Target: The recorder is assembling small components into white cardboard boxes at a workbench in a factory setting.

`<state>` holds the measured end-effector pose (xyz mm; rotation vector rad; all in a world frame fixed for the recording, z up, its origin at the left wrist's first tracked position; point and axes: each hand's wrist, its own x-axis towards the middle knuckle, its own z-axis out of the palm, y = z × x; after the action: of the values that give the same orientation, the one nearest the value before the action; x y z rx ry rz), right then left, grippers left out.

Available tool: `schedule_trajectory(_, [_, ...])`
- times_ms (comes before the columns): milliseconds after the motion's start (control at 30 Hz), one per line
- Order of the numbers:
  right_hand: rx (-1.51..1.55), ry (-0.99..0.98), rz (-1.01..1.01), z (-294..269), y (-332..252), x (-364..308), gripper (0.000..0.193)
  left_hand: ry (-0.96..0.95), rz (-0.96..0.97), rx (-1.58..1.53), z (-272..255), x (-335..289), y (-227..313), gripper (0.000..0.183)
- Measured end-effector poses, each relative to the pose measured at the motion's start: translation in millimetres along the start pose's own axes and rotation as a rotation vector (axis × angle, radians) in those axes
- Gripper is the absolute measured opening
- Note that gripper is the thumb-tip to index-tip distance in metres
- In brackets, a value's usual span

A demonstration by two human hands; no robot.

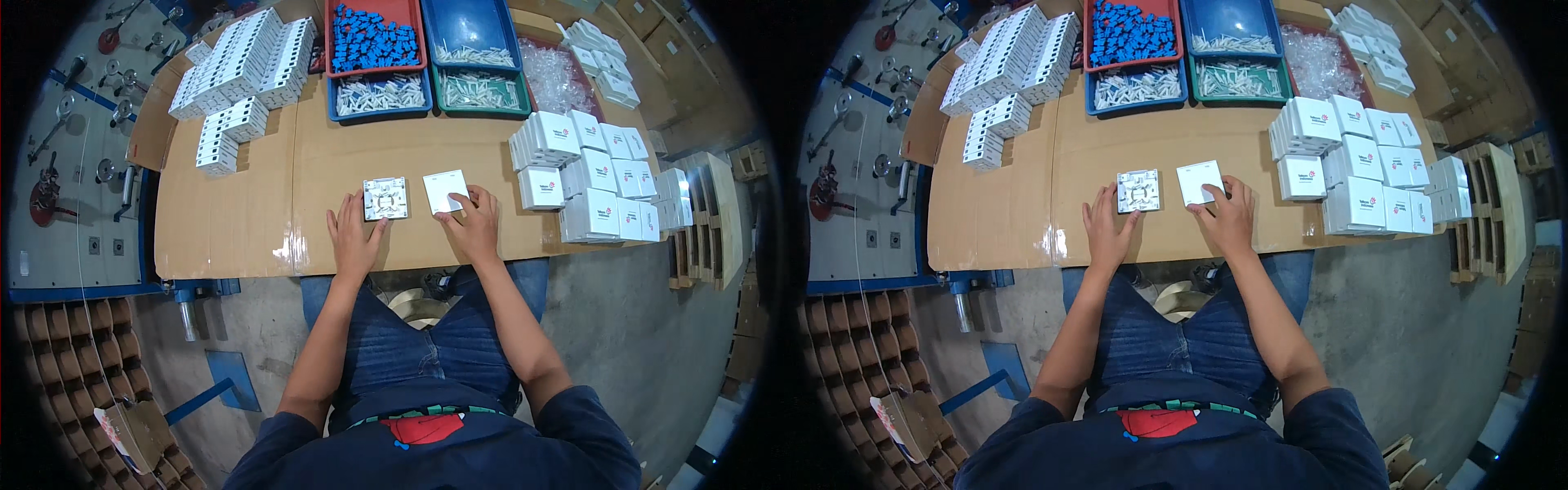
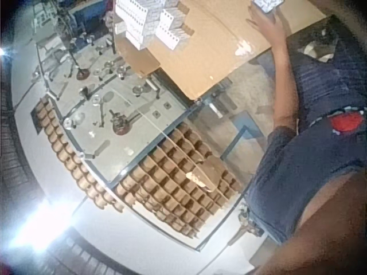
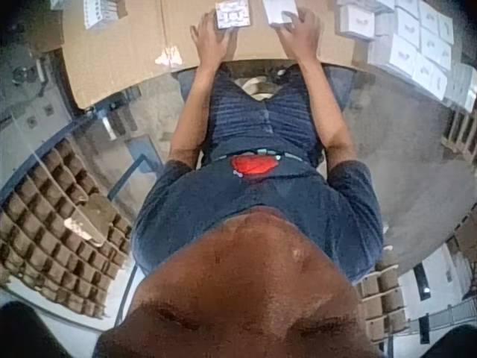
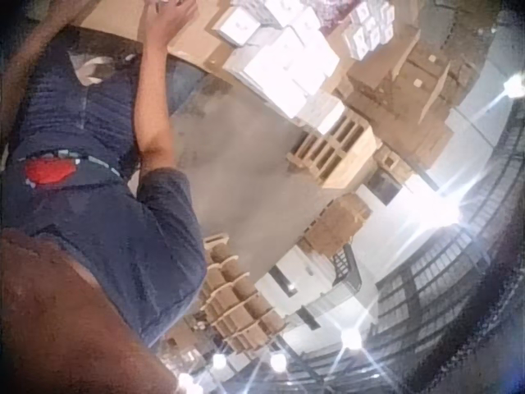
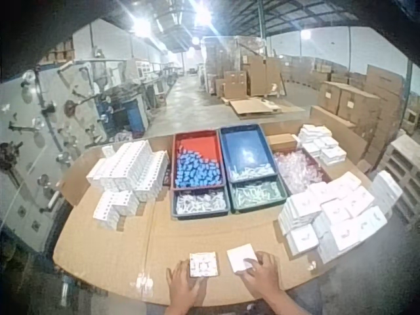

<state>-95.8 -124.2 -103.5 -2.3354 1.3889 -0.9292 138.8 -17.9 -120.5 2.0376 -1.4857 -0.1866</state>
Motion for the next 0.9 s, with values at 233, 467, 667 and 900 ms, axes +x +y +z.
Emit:
schedule_trajectory(233, [-0.002, -0.015, 0.032, -2, -2, -4, 0.049, 0.006, 0.015, 0.022, -1, -3, 1, 0.071])
schedule_trajectory(467, [-0.016, -0.020, 0.056, -3, -5, 0, 0.055, 0.042, 0.019, -0.016, -3, -1, 6, 0.073])
schedule_trajectory(667, [0.094, 0.041, 0.072, -9, -3, 4, 0.053, 0.209, -0.058, -0.080, 1, -1, 0, 0.062])
schedule_trajectory(900, [0.340, 0.035, 0.174, -108, -22, 57, 0.027, 0.187, -0.070, -0.072, 2, -3, 7, 0.051])
